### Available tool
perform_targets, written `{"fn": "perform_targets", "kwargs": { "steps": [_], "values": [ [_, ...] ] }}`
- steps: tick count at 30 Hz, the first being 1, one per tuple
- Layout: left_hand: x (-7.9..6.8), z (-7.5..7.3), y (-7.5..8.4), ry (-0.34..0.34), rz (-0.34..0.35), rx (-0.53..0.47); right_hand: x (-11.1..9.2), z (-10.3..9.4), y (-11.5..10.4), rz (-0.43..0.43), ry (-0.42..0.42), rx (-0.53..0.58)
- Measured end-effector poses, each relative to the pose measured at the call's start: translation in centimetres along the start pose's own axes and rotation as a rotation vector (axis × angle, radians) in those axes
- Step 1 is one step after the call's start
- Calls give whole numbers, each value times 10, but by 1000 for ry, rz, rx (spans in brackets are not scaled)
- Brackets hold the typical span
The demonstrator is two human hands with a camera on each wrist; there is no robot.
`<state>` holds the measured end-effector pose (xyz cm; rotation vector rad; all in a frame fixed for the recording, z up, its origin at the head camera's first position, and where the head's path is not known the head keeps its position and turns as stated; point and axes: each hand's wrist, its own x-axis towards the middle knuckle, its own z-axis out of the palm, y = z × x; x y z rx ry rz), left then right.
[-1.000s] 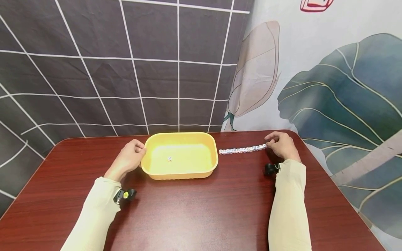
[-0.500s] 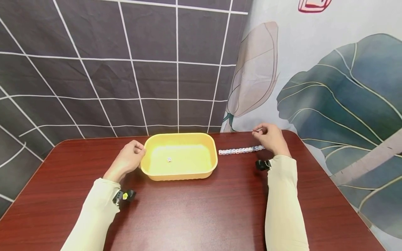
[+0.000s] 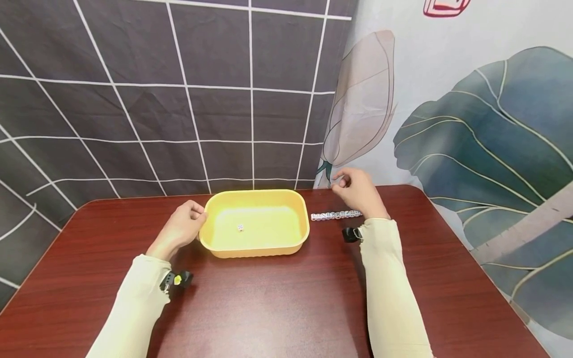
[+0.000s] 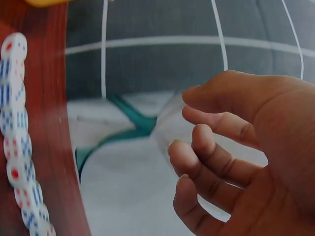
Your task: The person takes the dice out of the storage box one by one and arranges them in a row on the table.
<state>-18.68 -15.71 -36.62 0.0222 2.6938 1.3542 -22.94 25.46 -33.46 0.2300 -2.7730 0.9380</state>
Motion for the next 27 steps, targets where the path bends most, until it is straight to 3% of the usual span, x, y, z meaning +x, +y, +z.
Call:
{"fn": "perform_targets", "kwargs": {
  "steps": [14,27],
  "values": [
    [0,-1,-1,-15,-4,-21,3,21,-44,-126,-45,36],
    [1,-1,-2,-23,8,-38,2,46,-67,-189,-128,92]
  ]
}}
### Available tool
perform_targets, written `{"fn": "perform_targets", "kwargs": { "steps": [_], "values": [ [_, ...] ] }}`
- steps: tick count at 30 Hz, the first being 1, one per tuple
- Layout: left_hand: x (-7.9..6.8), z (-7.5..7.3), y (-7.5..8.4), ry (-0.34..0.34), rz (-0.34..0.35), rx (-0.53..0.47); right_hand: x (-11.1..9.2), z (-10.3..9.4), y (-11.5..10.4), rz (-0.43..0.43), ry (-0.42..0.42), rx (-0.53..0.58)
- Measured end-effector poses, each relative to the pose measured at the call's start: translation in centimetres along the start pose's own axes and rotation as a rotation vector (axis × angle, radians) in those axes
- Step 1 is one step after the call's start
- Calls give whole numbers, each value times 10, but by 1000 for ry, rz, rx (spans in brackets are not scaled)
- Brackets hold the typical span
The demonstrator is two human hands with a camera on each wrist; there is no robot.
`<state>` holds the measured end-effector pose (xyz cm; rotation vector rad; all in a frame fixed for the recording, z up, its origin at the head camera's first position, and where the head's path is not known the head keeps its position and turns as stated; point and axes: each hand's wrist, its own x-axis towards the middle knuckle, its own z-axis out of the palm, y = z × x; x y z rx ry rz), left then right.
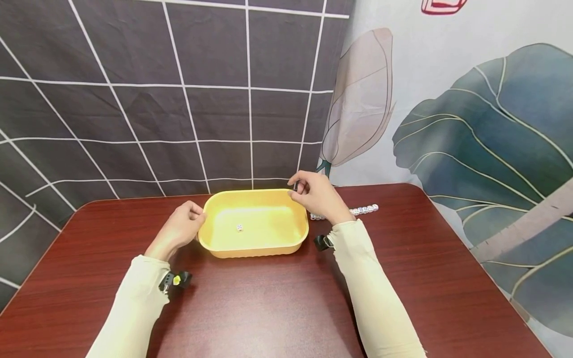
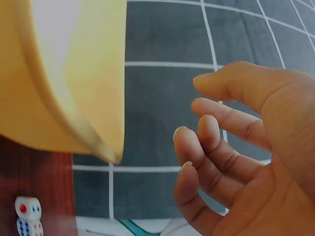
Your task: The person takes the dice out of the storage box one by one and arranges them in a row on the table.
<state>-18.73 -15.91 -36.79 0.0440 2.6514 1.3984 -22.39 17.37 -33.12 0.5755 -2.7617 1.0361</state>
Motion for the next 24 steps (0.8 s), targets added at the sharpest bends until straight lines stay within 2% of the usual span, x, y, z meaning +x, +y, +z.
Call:
{"fn": "perform_targets", "kwargs": {
  "steps": [11,24],
  "values": [
    [0,0,0,2,0,5,6,31,-13,-73,-91,-9],
    [1,0,-1,2,5,4,4,56,-26,-67,-164,-74]
  ]
}}
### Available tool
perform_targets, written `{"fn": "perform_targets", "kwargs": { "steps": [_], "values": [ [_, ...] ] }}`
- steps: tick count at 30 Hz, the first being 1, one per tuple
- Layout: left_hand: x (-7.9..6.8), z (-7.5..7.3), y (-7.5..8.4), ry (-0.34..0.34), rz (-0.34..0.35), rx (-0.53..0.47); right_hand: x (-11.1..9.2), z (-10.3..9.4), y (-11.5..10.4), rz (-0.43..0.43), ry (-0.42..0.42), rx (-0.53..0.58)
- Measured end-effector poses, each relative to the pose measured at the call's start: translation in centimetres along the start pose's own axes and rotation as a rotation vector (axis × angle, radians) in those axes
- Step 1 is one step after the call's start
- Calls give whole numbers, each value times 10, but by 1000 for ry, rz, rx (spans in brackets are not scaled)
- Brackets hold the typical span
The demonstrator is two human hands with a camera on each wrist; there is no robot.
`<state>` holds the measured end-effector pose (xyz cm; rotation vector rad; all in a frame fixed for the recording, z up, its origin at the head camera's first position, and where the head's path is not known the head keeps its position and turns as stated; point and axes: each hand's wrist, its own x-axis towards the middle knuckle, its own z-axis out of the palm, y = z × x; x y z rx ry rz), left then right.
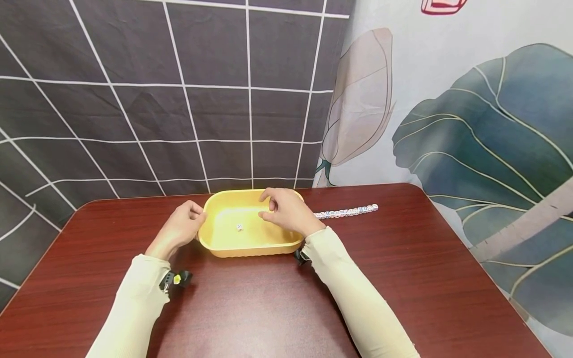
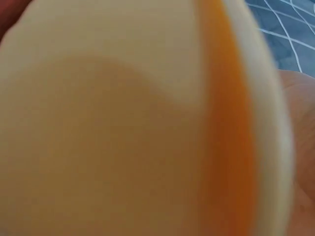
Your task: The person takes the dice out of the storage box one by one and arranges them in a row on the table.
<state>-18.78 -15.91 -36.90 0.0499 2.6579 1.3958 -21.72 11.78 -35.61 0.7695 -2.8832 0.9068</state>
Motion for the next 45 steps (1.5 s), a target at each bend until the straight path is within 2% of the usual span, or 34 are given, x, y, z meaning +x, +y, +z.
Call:
{"fn": "perform_targets", "kwargs": {
  "steps": [10,17,26,33,40,45],
  "values": [
    [0,2,1,10,-5,6,3,16,0,-67,-53,-44],
    [-1,2,2,9,-6,7,2,20,0,-50,-111,-34],
    [-1,2,3,14,-13,9,3,27,3,-66,-179,-100],
    [-2,2,2,13,-15,12,3,29,2,-36,-228,-91],
    [-2,2,2,13,-17,12,2,30,1,-46,-238,-118],
    [-1,2,2,16,-16,14,3,33,1,-80,-294,-111]
  ]
}}
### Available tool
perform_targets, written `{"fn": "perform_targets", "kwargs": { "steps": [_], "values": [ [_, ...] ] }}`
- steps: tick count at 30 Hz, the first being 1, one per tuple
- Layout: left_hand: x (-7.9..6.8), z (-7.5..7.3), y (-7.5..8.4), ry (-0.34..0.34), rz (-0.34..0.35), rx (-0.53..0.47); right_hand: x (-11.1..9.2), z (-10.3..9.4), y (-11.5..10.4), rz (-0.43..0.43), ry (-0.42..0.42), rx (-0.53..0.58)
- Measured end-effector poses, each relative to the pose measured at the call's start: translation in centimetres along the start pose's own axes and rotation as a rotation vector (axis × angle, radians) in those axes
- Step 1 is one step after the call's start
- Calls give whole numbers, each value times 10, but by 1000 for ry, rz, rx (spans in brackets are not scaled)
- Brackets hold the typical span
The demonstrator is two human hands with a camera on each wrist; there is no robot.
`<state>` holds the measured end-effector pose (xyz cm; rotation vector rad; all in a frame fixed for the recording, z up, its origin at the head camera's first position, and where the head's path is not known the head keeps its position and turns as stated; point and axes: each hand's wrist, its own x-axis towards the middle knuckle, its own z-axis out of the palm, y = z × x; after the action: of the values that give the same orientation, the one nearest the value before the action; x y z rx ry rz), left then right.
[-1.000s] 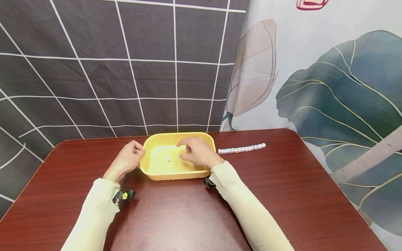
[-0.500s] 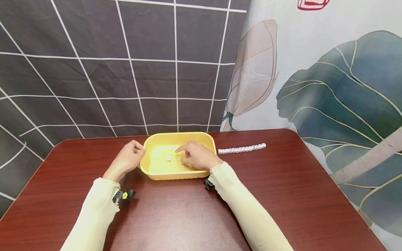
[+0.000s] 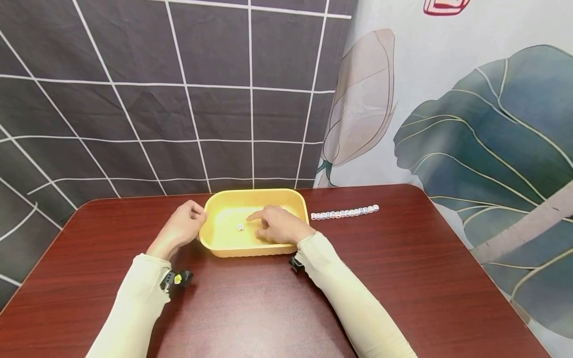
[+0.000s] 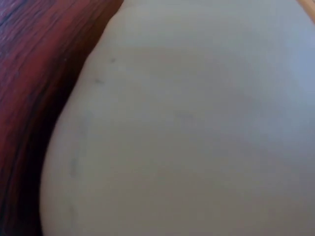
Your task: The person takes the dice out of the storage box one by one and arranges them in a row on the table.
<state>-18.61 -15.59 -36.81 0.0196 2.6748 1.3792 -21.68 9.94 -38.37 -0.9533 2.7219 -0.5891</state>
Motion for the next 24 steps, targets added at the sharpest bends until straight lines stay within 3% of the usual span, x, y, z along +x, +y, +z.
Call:
{"fn": "perform_targets", "kwargs": {
  "steps": [10,18,24],
  "values": [
    [-1,-1,-1,5,1,-2,1,1,-1,-1,-48,54],
    [1,-2,0,0,-1,-3,-1,0,0,-1,-13,10],
    [0,-1,0,-11,-3,-14,0,0,1,34,-47,-1]
  ]
}}
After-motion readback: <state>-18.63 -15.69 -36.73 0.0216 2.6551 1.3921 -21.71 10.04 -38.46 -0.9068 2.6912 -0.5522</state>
